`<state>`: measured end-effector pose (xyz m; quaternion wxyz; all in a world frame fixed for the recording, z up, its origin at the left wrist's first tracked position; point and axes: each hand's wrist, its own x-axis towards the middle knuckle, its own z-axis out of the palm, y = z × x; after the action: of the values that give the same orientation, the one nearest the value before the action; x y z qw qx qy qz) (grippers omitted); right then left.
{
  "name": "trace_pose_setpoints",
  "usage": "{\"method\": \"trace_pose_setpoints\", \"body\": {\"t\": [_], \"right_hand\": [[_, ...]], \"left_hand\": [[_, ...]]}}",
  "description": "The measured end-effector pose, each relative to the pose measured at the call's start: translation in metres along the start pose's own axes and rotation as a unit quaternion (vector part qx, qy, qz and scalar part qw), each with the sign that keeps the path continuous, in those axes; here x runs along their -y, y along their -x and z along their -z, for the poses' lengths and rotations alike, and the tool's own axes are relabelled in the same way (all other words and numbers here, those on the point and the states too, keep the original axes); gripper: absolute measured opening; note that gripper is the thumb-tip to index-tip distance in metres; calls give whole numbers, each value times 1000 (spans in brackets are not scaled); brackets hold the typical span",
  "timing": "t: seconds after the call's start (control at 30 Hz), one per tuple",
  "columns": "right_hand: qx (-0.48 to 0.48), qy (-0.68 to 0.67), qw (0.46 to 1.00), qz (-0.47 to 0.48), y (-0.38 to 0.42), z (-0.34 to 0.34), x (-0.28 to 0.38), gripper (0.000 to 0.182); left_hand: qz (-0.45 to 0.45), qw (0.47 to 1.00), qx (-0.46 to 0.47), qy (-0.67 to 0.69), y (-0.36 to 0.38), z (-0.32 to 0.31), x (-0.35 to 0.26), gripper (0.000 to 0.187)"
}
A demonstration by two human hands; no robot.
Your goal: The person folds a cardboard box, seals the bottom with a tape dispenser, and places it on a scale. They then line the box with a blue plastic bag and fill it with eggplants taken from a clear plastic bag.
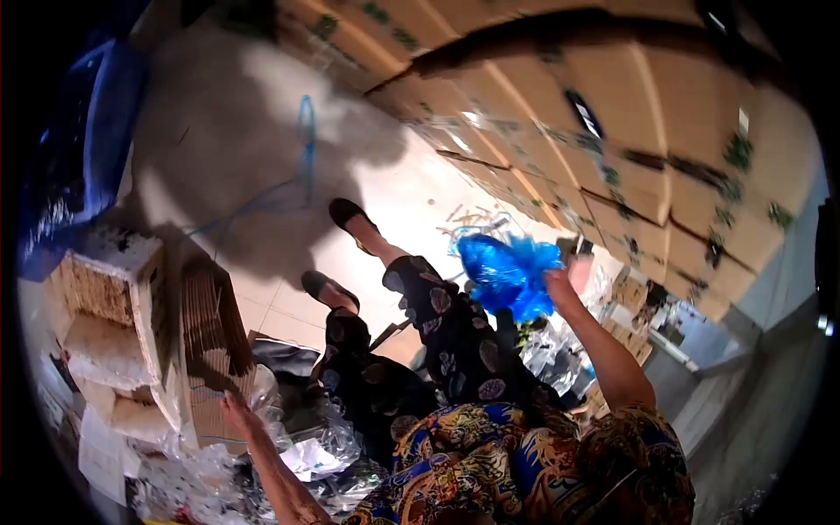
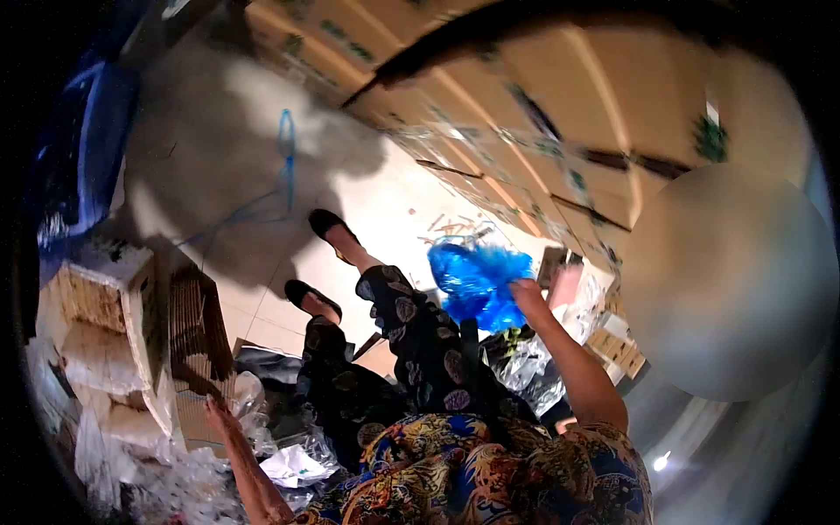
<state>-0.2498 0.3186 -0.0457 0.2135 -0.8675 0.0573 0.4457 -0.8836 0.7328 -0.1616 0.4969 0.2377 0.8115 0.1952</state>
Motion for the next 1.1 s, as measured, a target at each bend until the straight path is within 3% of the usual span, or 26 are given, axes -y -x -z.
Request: {"method": "trace_pose_setpoints", "body": {"t": [0.07, 0.13, 0.17, 0.2, 0.3, 0.37, 0.4, 0.43, 0.53, 0.6, 0.63, 0.77, 0.8, 0.93, 1.0, 1.03, 1.1], "right_hand": [[-90, -76, 992, -52, 50, 27, -39, 15], [-130, 17, 991, 17, 65, 45, -94, 12], [-139, -78, 987, -37, 76, 47, -92, 13], [-144, -173, 970, -94, 88, 46, -93, 14], [-176, -214, 950, -143, 85, 52, -133, 14], [-152, -155, 963, -158, 89, 68, -148, 13], [-140, -111, 969, -170, 84, 79, -147, 13], [-147, -135, 972, -126, 81, 87, -148, 15], [-88, -29, 993, -70, 64, 127, -166, 18], [-79, 125, 989, 4, 48, 159, -170, 25], [-65, 167, 983, 39, 40, 173, -174, 27], [-45, 289, 952, 94, 27, 199, -176, 31], [-50, 319, 939, 119, 26, 205, -180, 31], [-74, 382, 905, 174, 16, 219, -198, 30], [-31, 432, 887, 163, 12, 227, -196, 27], [-9, 460, 874, 159, 10, 231, -197, 26], [10, 502, 852, 148, 4, 240, -205, 26]], "left_hand": [[25, 997, 67, -6, -2, 1, -2, 23], [16, 988, 152, -23, -15, 2, 18, 21], [8, 993, 111, 44, -3, -23, 30, 18], [-8, 989, 147, -4, 66, -62, -5, 17], [25, 982, 186, -7, 82, -81, 33, 17], [25, 982, 185, -19, 128, -117, 37, 16], [-15, 982, 189, -18, 149, -141, 39, 15], [-55, 981, 188, -20, 171, -162, 40, 14], [-68, 967, 242, -44, 213, -181, 43, 14], [-43, 963, 261, -53, 218, -193, 63, 12], [-40, 974, 220, -39, 229, -205, 74, 10], [-50, 963, 265, -15, 266, -243, 94, 9], [-46, 935, 351, -39, 260, -244, 103, 13], [-63, 932, 350, -65, 268, -254, 153, 21], [-72, 930, 356, -51, 270, -250, 174, 21], [-25, 933, 353, -57, 289, -247, 163, 19], [-12, 940, 340, -38, 298, -246, 171, 18]]}}
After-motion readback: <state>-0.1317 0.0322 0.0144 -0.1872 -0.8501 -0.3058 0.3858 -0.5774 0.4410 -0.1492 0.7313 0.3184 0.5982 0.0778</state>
